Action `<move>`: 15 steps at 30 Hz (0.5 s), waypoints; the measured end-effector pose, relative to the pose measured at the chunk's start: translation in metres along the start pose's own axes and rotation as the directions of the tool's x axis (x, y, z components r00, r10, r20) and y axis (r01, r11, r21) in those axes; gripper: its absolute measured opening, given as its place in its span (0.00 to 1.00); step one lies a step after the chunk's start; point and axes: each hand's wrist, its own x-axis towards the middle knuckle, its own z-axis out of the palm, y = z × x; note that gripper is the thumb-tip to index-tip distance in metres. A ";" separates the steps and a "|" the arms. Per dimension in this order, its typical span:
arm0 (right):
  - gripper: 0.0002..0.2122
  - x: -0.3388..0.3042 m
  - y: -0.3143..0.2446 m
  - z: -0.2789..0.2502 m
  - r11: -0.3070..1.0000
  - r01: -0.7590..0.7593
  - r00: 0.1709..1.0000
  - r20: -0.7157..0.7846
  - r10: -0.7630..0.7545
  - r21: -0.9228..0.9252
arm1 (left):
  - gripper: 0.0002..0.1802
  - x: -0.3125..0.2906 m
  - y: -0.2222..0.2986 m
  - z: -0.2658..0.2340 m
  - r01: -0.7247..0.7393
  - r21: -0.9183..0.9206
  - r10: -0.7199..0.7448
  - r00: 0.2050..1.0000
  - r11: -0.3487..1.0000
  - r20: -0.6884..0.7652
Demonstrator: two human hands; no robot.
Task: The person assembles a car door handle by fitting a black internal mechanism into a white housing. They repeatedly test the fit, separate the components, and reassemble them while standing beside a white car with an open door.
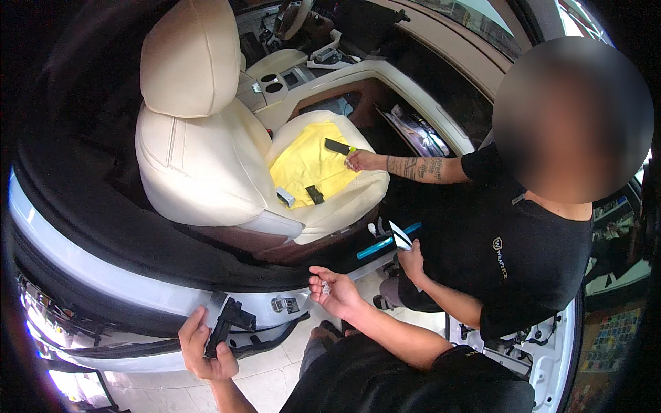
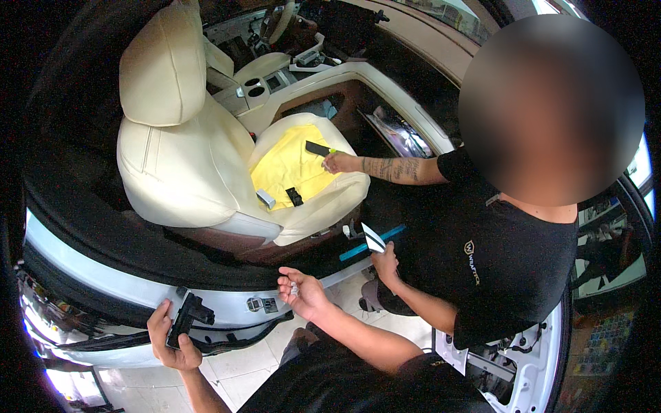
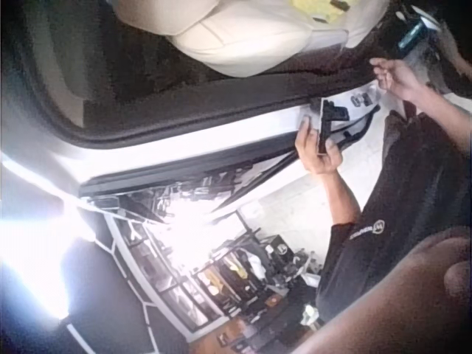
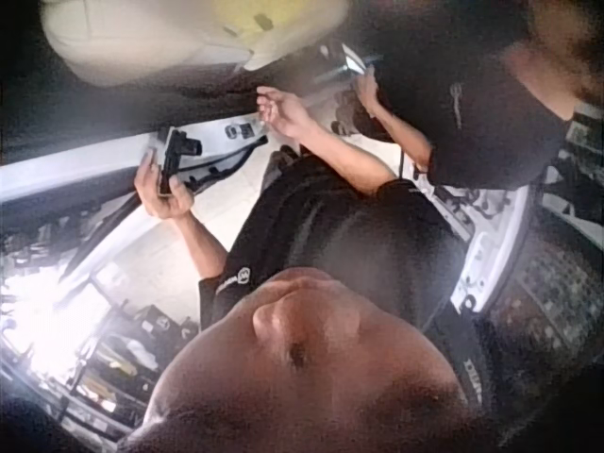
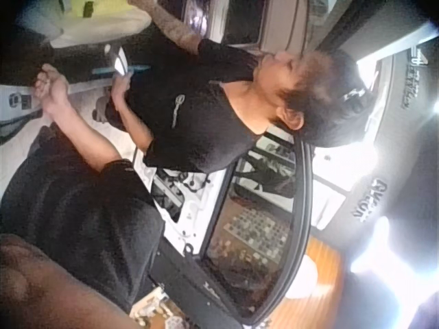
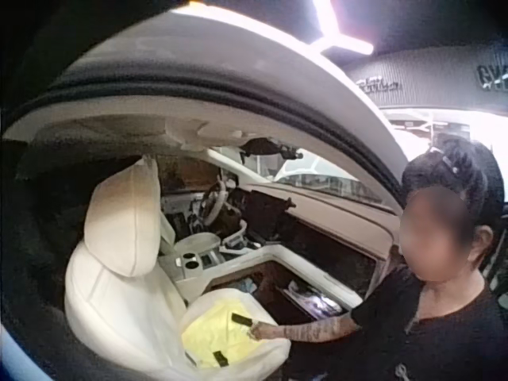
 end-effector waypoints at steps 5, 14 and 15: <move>0.13 0.005 0.006 -0.012 0.997 -0.046 0.999 -0.012 0.047 0.056 | 0.22 -0.003 -0.004 -0.001 0.018 -0.067 -0.017 1.000 0.998 0.021; 0.18 0.212 -0.270 0.174 0.773 0.605 0.796 0.138 -0.589 -0.192 | 0.22 -0.002 -0.004 -0.001 0.006 -0.069 -0.005 1.000 0.998 0.011; 0.20 0.226 -0.305 0.194 0.763 0.618 0.774 0.320 -0.547 -0.189 | 0.20 0.000 -0.004 0.001 0.000 -0.047 -0.001 1.000 0.999 -0.024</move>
